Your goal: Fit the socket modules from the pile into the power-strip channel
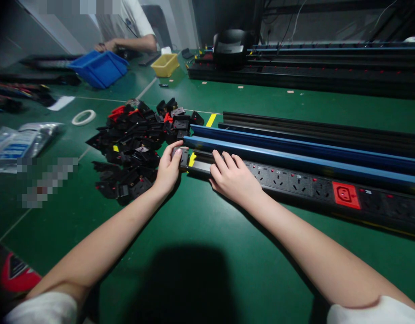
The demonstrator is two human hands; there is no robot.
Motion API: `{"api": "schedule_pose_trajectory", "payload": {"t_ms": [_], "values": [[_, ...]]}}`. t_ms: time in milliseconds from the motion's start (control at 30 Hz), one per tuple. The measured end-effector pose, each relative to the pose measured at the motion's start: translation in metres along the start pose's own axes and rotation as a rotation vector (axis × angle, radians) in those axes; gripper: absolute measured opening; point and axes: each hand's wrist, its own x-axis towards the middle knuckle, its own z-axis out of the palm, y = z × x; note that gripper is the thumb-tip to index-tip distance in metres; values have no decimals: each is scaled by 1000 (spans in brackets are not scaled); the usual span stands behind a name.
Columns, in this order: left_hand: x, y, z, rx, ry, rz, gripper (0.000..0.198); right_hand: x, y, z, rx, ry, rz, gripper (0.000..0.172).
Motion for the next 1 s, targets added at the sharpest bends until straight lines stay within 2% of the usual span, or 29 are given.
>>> {"api": "schedule_pose_trajectory", "payload": {"t_ms": [433, 733, 1000], "values": [[4, 6, 1, -41, -72, -78, 36, 0, 0, -1, -24, -1, -4, 29], [7, 5, 2, -123, -78, -148, 37, 0, 0, 0, -47, 3, -4, 30], [8, 14, 3, -104, -76, -191, 37, 0, 1, 0, -40, 0, -9, 31]]}}
